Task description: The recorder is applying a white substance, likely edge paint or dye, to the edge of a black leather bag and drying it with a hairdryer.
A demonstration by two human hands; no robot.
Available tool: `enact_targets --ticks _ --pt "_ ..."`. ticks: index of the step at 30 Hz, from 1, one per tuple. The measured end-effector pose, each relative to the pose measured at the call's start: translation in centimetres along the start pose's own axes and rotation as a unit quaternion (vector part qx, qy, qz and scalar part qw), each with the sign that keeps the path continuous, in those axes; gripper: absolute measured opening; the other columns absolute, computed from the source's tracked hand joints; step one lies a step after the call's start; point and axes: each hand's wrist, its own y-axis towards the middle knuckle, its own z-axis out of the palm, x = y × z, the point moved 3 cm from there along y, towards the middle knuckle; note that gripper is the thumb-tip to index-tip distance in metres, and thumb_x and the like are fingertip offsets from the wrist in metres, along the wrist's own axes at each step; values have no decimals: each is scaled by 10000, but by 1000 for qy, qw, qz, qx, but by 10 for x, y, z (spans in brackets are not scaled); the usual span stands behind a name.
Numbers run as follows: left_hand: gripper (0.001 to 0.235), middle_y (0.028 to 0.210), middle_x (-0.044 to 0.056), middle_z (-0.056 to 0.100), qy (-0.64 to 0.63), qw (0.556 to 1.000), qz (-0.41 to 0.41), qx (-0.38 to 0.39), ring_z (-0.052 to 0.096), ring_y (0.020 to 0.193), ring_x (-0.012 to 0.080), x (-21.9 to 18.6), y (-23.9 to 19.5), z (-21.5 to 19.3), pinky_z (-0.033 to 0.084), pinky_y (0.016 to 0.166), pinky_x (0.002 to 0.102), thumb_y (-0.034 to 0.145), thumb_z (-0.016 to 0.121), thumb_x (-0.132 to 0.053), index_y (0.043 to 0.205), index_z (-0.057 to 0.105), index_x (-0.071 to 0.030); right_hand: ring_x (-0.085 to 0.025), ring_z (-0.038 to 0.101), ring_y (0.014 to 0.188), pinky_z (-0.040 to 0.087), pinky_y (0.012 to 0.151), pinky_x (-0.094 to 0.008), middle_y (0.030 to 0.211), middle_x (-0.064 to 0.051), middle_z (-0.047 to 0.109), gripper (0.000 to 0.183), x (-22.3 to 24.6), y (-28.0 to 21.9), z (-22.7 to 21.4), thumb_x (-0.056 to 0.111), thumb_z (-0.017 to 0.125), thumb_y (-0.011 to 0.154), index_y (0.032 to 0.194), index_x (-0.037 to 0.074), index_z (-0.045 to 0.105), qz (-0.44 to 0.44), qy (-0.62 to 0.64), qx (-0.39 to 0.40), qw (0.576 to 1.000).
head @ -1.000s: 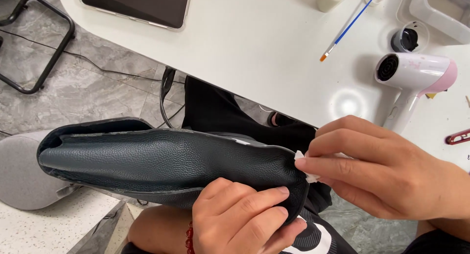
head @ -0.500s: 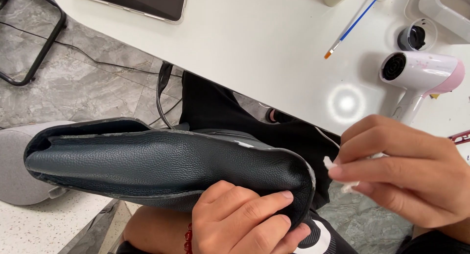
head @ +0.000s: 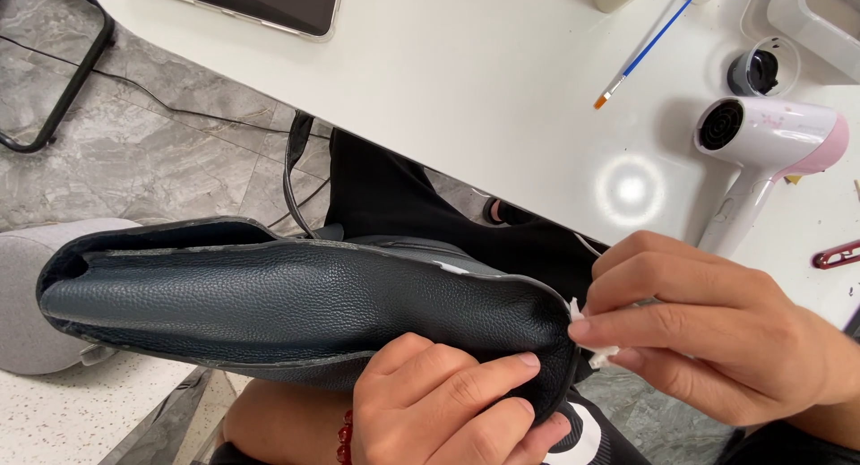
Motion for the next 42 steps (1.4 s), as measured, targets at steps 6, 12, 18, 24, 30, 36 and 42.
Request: enact_targets --ticks 6,12,18,24,30,36,42 --pt "269 903 57 758 6 1000 22 -1 653 613 132 3 -1 -1 440 541 261 818 859 -233 833 618 -115 -211 668 948 567 770 -315 1016 -76 678 275 -7 -15 -3 47 660 873 1141 29 715 21 47 -2 999" --pt "259 908 47 757 14 999 33 0 647 613 127 3 -3 0 428 532 254 827 854 -237 829 622 -121 -218 651 973 573 768 -306 1032 -91 684 278 -8 -15 0 45 668 863 1136 23 719 43 49 -44 997" --pt "258 924 53 755 10 999 37 3 655 628 124 3 -3 0 441 547 253 841 850 -230 840 618 -118 -215 647 989 574 779 -301 1049 -81 682 278 -5 -13 2 45 674 869 1143 44 720 45 25 -40 998" --pt "271 920 56 757 13 999 37 -3 648 615 126 2 -4 -1 427 539 257 822 858 -229 827 612 -115 -210 683 968 585 764 -288 1047 -80 680 248 -1 -10 2 60 692 881 1127 42 715 37 -18 -59 997" --pt "272 927 66 755 6 1000 31 2 654 627 135 -1 -2 -2 424 545 264 819 857 -214 829 607 -106 -221 684 968 592 767 -292 1046 -92 679 234 -2 -16 4 59 688 884 1115 37 718 35 -25 -64 997" --pt "299 928 79 760 5 999 34 4 658 634 141 -2 -3 -3 428 553 271 817 867 -209 802 588 -103 -242 662 979 589 777 -303 1054 -107 675 217 -4 -20 4 33 680 868 1083 35 717 31 -29 -80 996" --pt "317 927 81 759 2 1000 29 1 665 647 141 -3 -3 -3 438 564 269 815 868 -208 786 570 -106 -254 700 987 594 809 -329 1089 -124 673 198 1 -15 5 37 679 863 1060 38 699 10 -47 -101 994"
